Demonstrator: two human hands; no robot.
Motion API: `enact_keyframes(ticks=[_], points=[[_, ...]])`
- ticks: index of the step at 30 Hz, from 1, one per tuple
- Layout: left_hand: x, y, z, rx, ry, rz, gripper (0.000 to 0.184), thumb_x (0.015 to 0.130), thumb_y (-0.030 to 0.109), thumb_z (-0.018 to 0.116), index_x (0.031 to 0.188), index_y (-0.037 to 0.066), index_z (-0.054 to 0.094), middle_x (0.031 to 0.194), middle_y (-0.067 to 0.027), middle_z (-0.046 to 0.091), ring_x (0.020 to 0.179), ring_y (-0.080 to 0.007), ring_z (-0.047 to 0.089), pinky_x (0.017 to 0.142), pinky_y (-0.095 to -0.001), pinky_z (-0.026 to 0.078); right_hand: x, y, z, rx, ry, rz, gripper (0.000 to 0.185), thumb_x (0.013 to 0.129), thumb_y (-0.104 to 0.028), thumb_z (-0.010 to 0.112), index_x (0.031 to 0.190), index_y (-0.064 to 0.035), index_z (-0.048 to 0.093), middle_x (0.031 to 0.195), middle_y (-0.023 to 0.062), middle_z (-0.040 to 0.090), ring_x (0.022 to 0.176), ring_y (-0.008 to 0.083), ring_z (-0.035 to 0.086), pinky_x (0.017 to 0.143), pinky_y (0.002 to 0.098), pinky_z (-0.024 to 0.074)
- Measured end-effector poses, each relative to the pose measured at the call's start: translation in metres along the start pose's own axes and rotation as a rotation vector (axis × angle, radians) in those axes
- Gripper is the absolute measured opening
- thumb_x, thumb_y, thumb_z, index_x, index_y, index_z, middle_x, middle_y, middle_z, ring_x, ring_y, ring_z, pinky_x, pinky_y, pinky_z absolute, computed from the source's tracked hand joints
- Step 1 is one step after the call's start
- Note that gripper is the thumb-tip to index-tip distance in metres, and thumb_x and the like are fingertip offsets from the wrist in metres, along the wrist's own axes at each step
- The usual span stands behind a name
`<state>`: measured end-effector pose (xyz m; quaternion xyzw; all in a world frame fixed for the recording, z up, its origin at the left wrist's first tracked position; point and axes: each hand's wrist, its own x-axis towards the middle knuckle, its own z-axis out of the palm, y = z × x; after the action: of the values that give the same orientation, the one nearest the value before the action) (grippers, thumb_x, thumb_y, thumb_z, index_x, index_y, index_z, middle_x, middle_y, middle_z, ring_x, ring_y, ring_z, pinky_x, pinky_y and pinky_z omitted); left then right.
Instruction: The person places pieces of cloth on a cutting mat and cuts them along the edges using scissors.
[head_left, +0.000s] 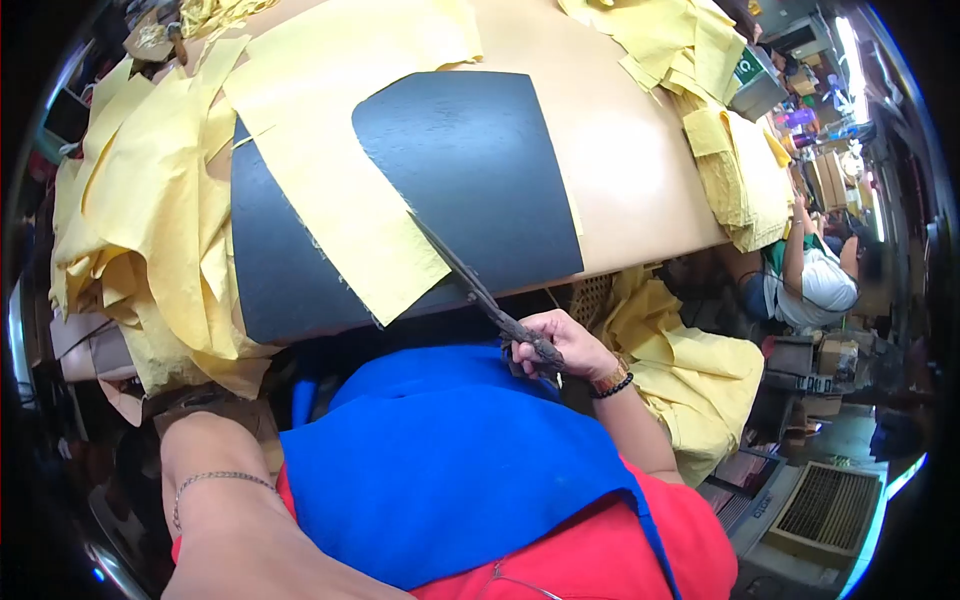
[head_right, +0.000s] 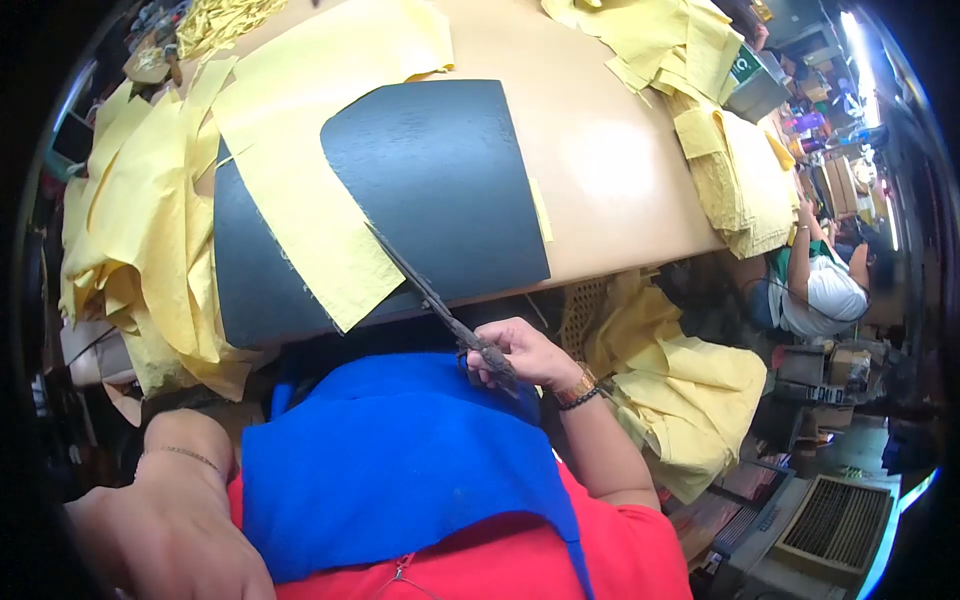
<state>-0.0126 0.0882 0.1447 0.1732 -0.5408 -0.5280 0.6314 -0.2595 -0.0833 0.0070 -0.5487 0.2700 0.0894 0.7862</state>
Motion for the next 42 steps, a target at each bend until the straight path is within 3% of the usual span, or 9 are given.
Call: enact_keyframes(ticks=[9, 12, 21, 38, 42], points=[[0.004, 0.007, -0.004, 0.240, -0.049, -0.029, 0.031, 0.082, 0.023, 0.062, 0.108, 0.008, 0.053, 0.099, -0.0130, 0.053, 0.090, -0.0259, 0.048, 0.076, -0.0396, 0.035, 0.000, 0.001, -0.001, 0.021, -0.015, 0.012, 0.022, 0.087, -0.024, 0.069, 0.087, -0.0026, 0.064, 0.074, 0.0034, 0.064, 0.063, 0.0073, 0.059, 0.059, 0.0226, 0.0493], [0.005, 0.015, -0.006, 0.410, -0.089, -0.044, 0.032, 0.082, 0.025, 0.061, 0.109, 0.009, 0.053, 0.101, -0.0131, 0.052, 0.092, -0.0264, 0.047, 0.078, -0.0406, 0.034, 0.003, 0.008, 0.000, 0.089, 0.004, -0.021, 0.024, 0.085, -0.022, 0.070, 0.085, 0.0002, 0.063, 0.074, 0.0053, 0.063, 0.061, 0.0086, 0.058, 0.053, 0.0233, 0.0488], [0.011, 0.055, -0.012, 0.963, -0.397, -0.079, 0.037, 0.084, 0.029, 0.060, 0.114, 0.010, 0.051, 0.108, -0.0133, 0.050, 0.099, -0.0278, 0.045, 0.083, -0.0437, 0.033, 0.003, 0.009, 0.000, 0.075, 0.005, -0.021, 0.030, 0.084, -0.029, 0.073, 0.086, -0.0006, 0.064, 0.078, 0.0050, 0.063, 0.063, 0.0079, 0.059, 0.059, 0.0216, 0.0492], [0.014, 0.097, -0.021, 1.222, -0.585, -0.161, 0.046, 0.086, 0.037, 0.057, 0.123, 0.012, 0.049, 0.122, -0.0139, 0.046, 0.112, -0.0305, 0.041, 0.092, -0.0495, 0.030, 0.007, -0.001, 0.009, -0.016, 0.043, -0.018, 0.039, 0.083, -0.037, 0.072, 0.085, 0.0007, 0.064, 0.074, 0.0060, 0.065, 0.064, 0.0119, 0.062, 0.059, 0.0236, 0.0506], [0.012, 0.098, -0.020, 1.277, -0.591, -0.154, 0.048, 0.086, 0.039, 0.056, 0.125, 0.012, 0.048, 0.125, -0.0140, 0.045, 0.115, -0.0311, 0.040, 0.094, -0.0508, 0.029, 0.009, 0.004, 0.004, 0.029, 0.030, 0.033, 0.028, 0.081, -0.024, 0.075, 0.086, 0.0008, 0.064, 0.077, 0.0062, 0.065, 0.065, 0.0111, 0.061, 0.062, 0.0239, 0.0502]])
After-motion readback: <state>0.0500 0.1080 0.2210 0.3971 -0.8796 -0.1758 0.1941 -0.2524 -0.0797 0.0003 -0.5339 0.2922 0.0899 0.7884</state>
